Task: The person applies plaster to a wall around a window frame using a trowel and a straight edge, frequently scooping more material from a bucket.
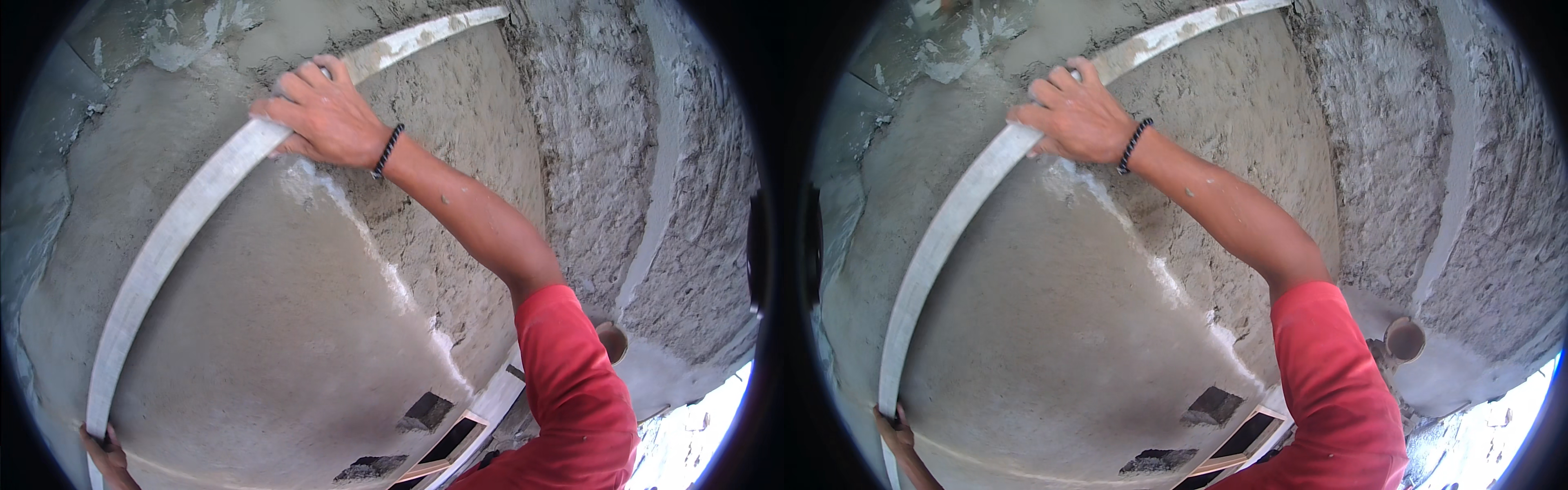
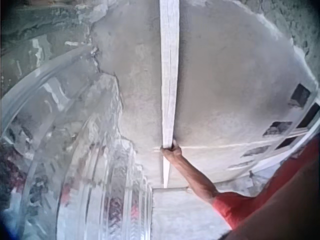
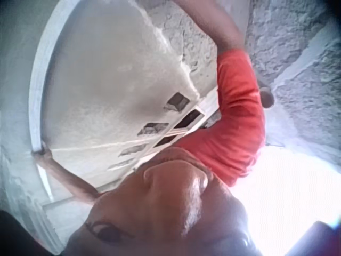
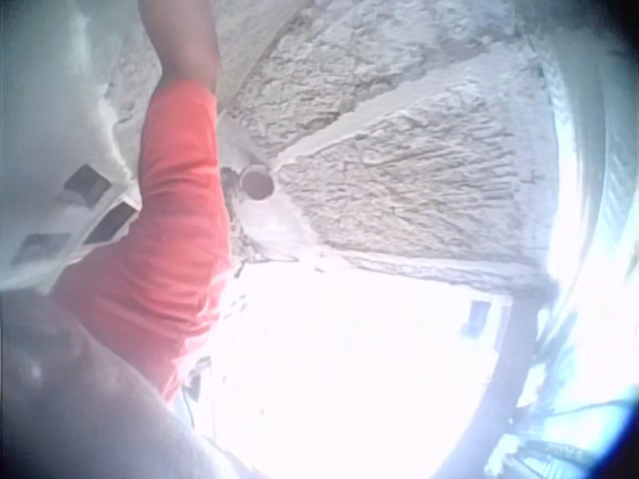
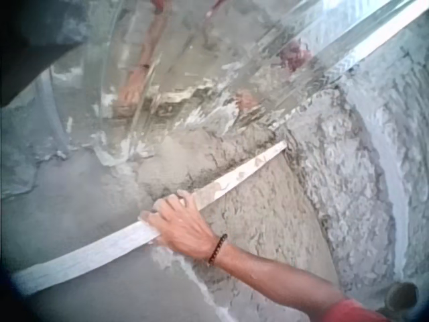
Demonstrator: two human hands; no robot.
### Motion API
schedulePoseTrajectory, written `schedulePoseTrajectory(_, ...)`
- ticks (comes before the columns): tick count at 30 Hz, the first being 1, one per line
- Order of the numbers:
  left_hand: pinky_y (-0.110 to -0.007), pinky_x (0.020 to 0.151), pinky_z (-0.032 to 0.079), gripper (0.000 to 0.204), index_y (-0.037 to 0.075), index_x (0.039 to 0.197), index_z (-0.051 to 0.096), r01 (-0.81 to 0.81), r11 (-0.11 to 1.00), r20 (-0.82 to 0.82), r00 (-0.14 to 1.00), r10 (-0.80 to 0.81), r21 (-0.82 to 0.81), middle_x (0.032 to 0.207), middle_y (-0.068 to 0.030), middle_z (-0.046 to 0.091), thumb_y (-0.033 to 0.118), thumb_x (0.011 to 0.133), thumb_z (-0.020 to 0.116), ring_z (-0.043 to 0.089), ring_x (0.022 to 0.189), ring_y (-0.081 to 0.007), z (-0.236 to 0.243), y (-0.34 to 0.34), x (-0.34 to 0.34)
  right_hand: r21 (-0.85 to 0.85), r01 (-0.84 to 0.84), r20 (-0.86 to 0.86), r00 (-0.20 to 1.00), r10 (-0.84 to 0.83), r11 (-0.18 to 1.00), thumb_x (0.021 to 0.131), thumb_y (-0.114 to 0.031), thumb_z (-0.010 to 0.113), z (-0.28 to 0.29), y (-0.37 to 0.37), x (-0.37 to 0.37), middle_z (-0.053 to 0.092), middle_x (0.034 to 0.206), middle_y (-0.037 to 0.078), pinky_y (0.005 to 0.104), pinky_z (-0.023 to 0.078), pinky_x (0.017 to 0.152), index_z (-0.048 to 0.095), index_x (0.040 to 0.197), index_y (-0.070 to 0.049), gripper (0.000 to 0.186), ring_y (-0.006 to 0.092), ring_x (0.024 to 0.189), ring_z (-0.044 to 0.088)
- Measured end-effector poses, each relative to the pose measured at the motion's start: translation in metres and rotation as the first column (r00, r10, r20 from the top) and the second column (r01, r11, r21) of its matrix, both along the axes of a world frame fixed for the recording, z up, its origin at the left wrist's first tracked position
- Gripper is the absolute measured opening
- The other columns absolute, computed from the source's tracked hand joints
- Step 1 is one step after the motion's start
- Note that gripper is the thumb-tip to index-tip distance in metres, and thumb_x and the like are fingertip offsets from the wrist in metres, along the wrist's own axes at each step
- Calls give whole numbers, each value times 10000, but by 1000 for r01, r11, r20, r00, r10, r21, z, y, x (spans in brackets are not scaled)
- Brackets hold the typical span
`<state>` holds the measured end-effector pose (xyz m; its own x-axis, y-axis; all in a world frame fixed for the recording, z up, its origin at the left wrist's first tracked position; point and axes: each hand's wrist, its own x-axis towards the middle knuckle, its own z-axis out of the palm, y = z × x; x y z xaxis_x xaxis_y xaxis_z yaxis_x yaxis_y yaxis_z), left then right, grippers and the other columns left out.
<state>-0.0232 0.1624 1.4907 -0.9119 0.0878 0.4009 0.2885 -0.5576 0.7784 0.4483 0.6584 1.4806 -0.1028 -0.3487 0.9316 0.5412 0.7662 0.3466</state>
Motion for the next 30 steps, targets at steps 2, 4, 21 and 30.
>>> schedulePoseTrajectory(2, -263, 833, 491, 413, 76, 1186, 489, 7, 998, 66, 998, -3, -62, 1161, -48, 505, 344, 878, 555, 515, 1042, -176, -24, -1, 3, -7, -40, 39, 998, 41, 999, 666, -296, 736, -18, -3, 2, 455, 849, 19, 427, 301, 928, 566, 1094, -216, 467, 209, 902, 455)
schedulePoseTrajectory(4, -260, 800, 500, 396, 71, 1131, 511, 10, 999, 128, 992, -4, -42, 1118, -49, 532, 361, 866, 561, 534, 1006, -178, -44, -4, 5, -16, -8, 64, 998, 9, 1000, 631, -269, 757, -29, -7, 1, 453, 850, 16, 439, 305, 928, 550, 1103, -217, 518, 212, 907, 457)
schedulePoseTrajectory(21, -272, 832, 528, 348, -1, 1114, 503, 50, 997, 145, 988, -58, 59, 1095, -80, 542, 267, 893, 527, 553, 997, -199, -34, -3, 8, 134, 71, 37, 996, -77, 988, 670, -458, 667, 18, -3, -2, 474, 851, -1, 392, 336, 888, 557, 1106, -248, 496, 193, 890, 488)
schedulePoseTrajectory(30, -270, 865, 511, 372, 6, 1159, 484, 14, 1000, 167, 986, -12, -16, 1117, -75, 522, 283, 910, 498, 540, 1005, -179, -48, -3, 9, 1, 51, 93, 994, -50, 999, 738, -473, 613, -15, -5, 1, 492, 857, 3, 377, 311, 865, 589, 1076, -224, 420, 193, 891, 466)
